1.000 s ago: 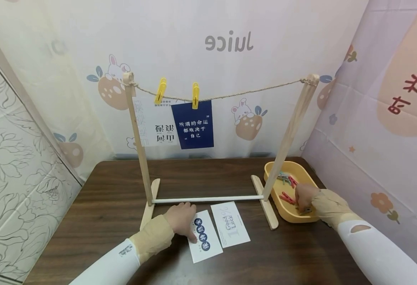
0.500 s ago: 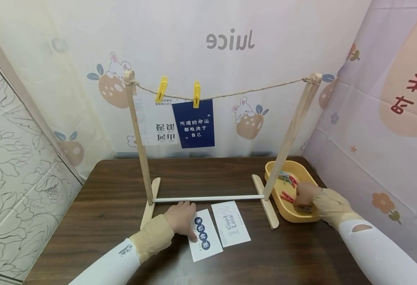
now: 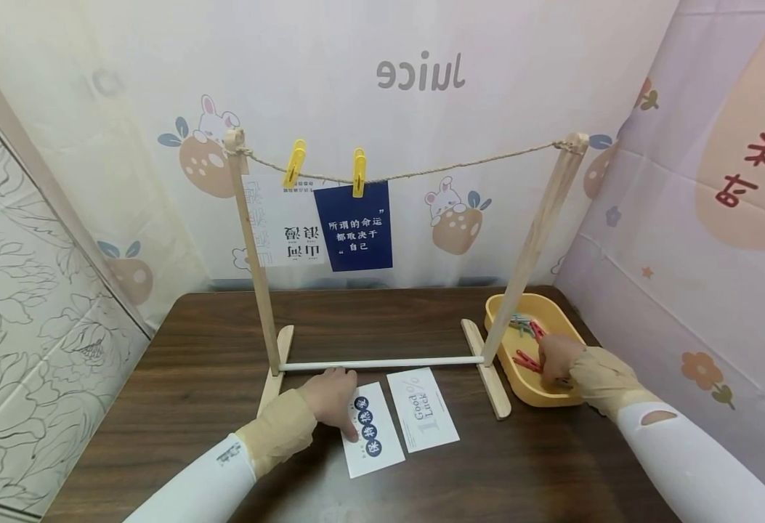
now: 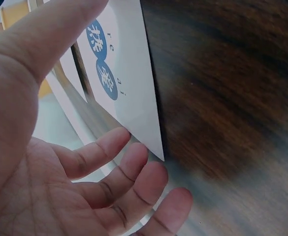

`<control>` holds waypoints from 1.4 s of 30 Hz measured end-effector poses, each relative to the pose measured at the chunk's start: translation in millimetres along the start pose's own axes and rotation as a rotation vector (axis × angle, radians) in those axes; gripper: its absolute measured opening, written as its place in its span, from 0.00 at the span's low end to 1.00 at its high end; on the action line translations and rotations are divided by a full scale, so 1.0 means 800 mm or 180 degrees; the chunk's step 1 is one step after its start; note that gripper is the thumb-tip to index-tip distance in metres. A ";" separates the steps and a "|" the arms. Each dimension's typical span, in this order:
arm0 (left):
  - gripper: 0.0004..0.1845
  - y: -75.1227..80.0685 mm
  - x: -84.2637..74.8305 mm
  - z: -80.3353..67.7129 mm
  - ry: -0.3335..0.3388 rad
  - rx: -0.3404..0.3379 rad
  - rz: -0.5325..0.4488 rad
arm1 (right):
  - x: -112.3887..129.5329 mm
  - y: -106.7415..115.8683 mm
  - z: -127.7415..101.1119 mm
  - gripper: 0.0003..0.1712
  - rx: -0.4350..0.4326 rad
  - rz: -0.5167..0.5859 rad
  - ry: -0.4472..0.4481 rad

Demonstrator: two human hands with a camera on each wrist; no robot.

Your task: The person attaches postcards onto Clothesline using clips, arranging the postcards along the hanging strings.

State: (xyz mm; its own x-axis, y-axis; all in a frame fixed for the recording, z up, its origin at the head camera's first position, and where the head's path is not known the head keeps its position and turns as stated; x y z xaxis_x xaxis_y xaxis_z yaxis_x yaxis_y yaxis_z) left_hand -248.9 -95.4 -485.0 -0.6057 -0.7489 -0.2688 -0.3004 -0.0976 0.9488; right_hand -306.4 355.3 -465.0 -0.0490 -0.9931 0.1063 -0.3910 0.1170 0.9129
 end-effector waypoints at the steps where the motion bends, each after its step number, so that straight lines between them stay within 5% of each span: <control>1: 0.47 0.000 0.001 0.000 -0.0006 0.0007 -0.0021 | -0.001 0.000 0.001 0.10 0.0024 0.0005 0.0005; 28: 0.53 0.008 0.008 0.005 -0.0240 -0.0114 -0.0402 | -0.011 0.036 -0.007 0.10 -0.0200 0.0286 -0.0094; 42: 0.31 0.041 0.023 0.016 -0.0403 -0.0375 -0.1266 | -0.010 0.053 -0.021 0.13 -0.0371 0.0578 -0.0041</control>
State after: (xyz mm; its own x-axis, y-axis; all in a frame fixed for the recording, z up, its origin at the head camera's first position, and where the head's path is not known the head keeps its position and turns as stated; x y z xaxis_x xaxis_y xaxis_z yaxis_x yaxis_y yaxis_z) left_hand -279.2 -104.2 -461.3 -0.5475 -0.5523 -0.6286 -0.4471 -0.4419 0.7777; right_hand -306.7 368.4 -420.8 -0.1210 -0.9556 0.2688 -0.2658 0.2921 0.9187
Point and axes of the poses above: each hand's wrist, its own z-axis towards the middle knuckle, its own y-axis out of the back of the hand, x = y × z, the point moved 4 cm from there along z, towards the middle knuckle, and after that the axes turned 13 degrees about -y, right-handed, at the moved point
